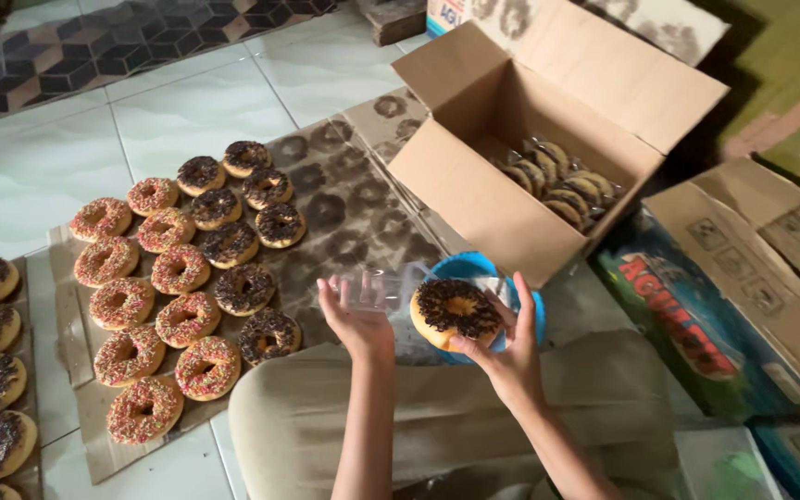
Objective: The person sits on the floor and individually places donuts into small plastic bags, then puts the sealed bags into a cardboard box. The donuts are arranged on a sheet on the floor, and the person handles them one at a time.
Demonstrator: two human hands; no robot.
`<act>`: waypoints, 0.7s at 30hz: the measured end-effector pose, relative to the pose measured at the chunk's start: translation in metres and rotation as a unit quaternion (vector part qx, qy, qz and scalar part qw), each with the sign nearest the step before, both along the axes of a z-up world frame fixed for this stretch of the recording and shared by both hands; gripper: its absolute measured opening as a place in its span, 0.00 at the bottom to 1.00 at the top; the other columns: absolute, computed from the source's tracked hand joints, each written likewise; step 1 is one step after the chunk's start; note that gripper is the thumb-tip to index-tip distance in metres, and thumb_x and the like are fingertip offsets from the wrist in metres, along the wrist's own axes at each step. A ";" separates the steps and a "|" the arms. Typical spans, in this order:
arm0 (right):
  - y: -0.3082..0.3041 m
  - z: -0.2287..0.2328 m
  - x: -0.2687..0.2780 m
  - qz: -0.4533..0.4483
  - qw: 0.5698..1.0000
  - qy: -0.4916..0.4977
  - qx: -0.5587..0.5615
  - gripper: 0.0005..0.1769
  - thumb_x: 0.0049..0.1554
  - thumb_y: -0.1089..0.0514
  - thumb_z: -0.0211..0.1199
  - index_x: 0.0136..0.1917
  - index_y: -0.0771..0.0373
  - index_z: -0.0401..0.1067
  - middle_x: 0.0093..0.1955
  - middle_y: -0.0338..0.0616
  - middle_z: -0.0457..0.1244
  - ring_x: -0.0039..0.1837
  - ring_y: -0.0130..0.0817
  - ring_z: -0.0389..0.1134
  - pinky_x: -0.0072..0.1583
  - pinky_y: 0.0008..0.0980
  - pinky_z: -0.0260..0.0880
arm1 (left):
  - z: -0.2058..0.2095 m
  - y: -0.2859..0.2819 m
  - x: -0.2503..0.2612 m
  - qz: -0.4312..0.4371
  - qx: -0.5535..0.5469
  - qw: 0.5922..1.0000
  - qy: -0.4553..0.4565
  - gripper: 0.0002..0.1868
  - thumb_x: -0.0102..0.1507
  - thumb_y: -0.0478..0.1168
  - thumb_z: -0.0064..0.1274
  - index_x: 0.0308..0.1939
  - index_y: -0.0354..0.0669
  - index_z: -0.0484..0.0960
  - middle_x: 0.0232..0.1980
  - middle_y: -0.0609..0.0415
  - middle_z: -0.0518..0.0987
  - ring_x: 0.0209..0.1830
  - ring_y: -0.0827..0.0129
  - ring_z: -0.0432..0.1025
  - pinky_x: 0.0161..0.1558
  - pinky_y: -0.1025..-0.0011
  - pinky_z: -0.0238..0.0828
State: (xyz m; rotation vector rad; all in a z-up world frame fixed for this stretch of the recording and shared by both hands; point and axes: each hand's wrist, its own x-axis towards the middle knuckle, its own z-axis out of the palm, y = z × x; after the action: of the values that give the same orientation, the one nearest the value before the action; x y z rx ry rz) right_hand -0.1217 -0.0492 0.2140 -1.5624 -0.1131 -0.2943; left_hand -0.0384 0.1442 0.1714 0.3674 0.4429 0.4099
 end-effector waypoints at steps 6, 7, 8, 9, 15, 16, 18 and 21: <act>-0.020 0.000 -0.027 -0.032 0.999 0.000 0.027 0.67 0.45 0.60 0.78 0.83 0.55 0.35 0.75 0.62 0.55 0.71 0.41 0.63 0.68 0.41 0.68 | 0.012 -0.040 -0.046 -0.086 0.146 0.971 -0.168 0.47 0.65 0.52 0.53 0.81 0.34 0.52 0.83 0.41 0.51 0.77 0.43 0.54 0.71 0.48 0.55; -0.019 -0.001 -0.032 -0.045 0.999 -0.014 0.001 0.67 0.45 0.60 0.79 0.84 0.56 0.36 0.74 0.62 0.56 0.72 0.42 0.62 0.69 0.41 0.67 | 0.015 -0.045 -0.054 -0.109 0.128 0.973 -0.161 0.46 0.62 0.49 0.53 0.80 0.44 0.49 0.81 0.44 0.53 0.76 0.44 0.55 0.71 0.48 0.57; -0.018 -0.001 -0.034 -0.059 0.997 -0.030 -0.025 0.67 0.45 0.60 0.79 0.84 0.58 0.37 0.74 0.63 0.57 0.74 0.43 0.61 0.69 0.41 0.66 | 0.018 -0.051 -0.060 -0.132 0.110 0.973 -0.155 0.47 0.59 0.47 0.52 0.80 0.54 0.46 0.79 0.47 0.55 0.75 0.45 0.57 0.70 0.48 0.58; -0.017 -0.001 -0.036 -0.073 0.995 -0.045 -0.051 0.67 0.45 0.59 0.79 0.84 0.59 0.37 0.73 0.63 0.58 0.75 0.44 0.60 0.70 0.41 0.65 | 0.020 -0.058 -0.066 -0.154 0.093 0.972 -0.148 0.50 0.57 0.44 0.51 0.79 0.64 0.43 0.77 0.50 0.56 0.74 0.46 0.59 0.70 0.47 0.59; -0.011 -0.004 -0.051 -0.126 0.988 -0.026 -0.089 0.67 0.44 0.55 0.80 0.83 0.63 0.39 0.73 0.58 0.61 0.74 0.43 0.64 0.70 0.38 0.66 | 0.021 -0.100 -0.093 -0.247 -0.025 0.963 -0.107 0.42 0.63 0.43 0.49 0.81 0.53 0.51 0.69 0.44 0.69 0.65 0.51 0.69 0.64 0.50 0.67; -0.011 -0.005 -0.053 -0.115 0.988 -0.040 -0.100 0.67 0.44 0.55 0.80 0.83 0.63 0.39 0.73 0.59 0.61 0.74 0.44 0.64 0.71 0.39 0.65 | 0.021 -0.101 -0.094 -0.249 -0.027 0.962 -0.109 0.41 0.64 0.43 0.49 0.81 0.52 0.53 0.69 0.44 0.70 0.65 0.51 0.69 0.64 0.51 0.68; -0.015 -0.006 -0.058 -0.095 0.986 -0.066 -0.122 0.68 0.44 0.55 0.81 0.83 0.64 0.39 0.73 0.60 0.60 0.74 0.45 0.63 0.72 0.40 0.63 | 0.020 -0.101 -0.094 -0.255 -0.034 0.960 -0.112 0.40 0.64 0.43 0.49 0.80 0.49 0.56 0.69 0.44 0.71 0.65 0.51 0.69 0.64 0.52 0.70; -0.027 -0.010 -0.064 -0.005 0.982 -0.129 -0.134 0.65 0.46 0.60 0.79 0.84 0.67 0.38 0.76 0.67 0.55 0.77 0.53 0.57 0.74 0.44 0.57 | 0.016 -0.098 -0.094 -0.271 -0.040 0.955 -0.113 0.39 0.62 0.44 0.50 0.78 0.49 0.59 0.67 0.45 0.72 0.63 0.51 0.71 0.61 0.50 0.72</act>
State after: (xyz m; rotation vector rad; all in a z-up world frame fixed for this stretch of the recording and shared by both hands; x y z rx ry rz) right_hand -0.1860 -0.0767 0.2036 -1.7864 -0.3610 -0.5058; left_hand -0.1319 0.0458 0.1872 0.3420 0.1212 -0.1020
